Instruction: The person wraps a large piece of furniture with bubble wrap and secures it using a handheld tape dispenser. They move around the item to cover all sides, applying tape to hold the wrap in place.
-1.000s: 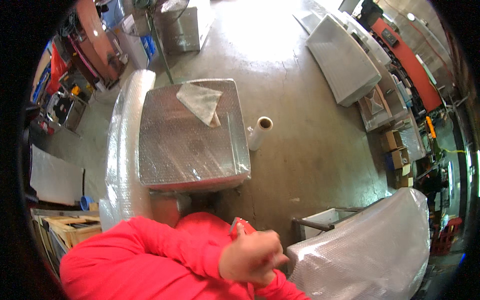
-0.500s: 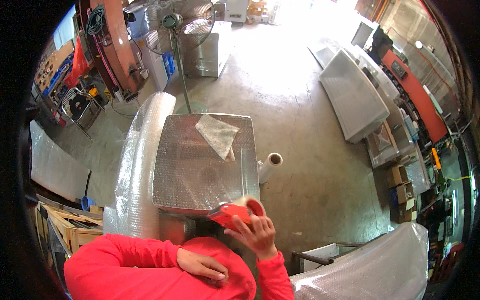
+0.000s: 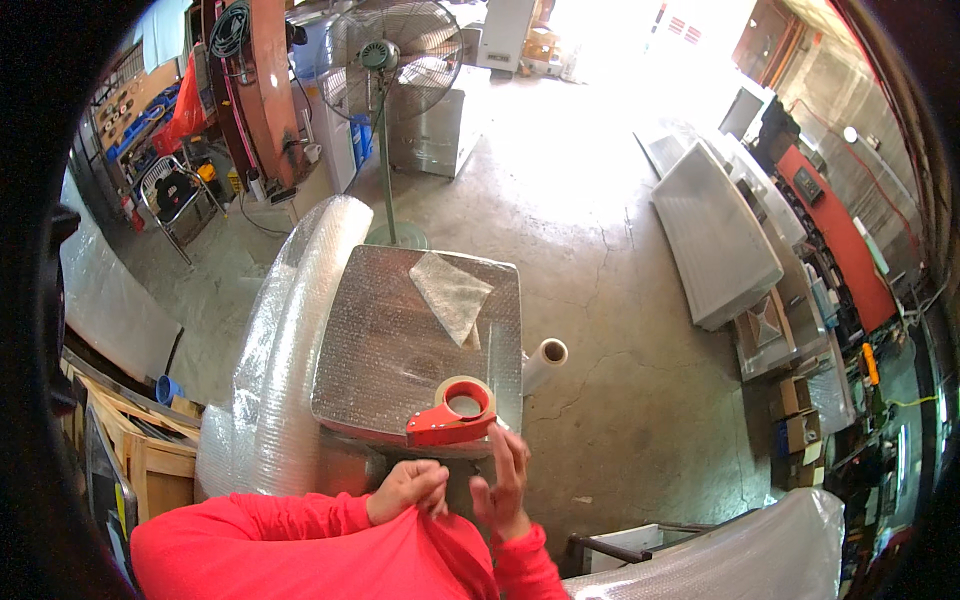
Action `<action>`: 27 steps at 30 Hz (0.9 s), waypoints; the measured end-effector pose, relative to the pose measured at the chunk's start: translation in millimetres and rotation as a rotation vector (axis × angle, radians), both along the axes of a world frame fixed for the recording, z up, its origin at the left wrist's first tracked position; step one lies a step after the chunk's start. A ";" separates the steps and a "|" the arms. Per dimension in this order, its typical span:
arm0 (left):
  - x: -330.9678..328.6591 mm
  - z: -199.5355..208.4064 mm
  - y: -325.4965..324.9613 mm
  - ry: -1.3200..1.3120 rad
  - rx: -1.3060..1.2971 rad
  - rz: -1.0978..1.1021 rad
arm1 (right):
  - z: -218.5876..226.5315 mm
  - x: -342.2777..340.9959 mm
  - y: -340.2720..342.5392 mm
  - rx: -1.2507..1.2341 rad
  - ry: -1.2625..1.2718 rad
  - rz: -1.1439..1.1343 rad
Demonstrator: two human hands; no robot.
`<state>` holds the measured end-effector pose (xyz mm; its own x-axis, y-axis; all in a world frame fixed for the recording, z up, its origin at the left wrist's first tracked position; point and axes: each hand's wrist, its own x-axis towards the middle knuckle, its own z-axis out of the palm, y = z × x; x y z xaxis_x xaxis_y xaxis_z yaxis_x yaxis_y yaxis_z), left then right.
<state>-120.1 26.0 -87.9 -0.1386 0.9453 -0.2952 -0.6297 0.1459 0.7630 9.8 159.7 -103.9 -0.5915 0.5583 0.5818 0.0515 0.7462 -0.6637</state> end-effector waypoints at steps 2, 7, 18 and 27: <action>6.1 10.2 27.0 -0.111 0.103 -0.017 | 12.6 16.2 -29.6 -0.117 0.141 -0.051; 37.0 30.8 87.4 0.169 0.361 -0.249 | 41.1 29.9 -40.0 0.048 0.250 -0.306; 135.6 21.8 146.1 0.232 0.570 -0.605 | 45.4 124.1 -10.9 -0.004 0.279 -0.805; 191.7 10.1 119.7 0.278 0.566 -0.715 | 25.6 144.3 -58.0 -0.241 0.421 -0.717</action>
<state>71.6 145.8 -77.8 0.5310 0.8262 0.1883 -0.3195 -0.0106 0.9475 154.1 101.7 -78.4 0.1888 0.8505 0.4909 0.1700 0.4640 -0.8694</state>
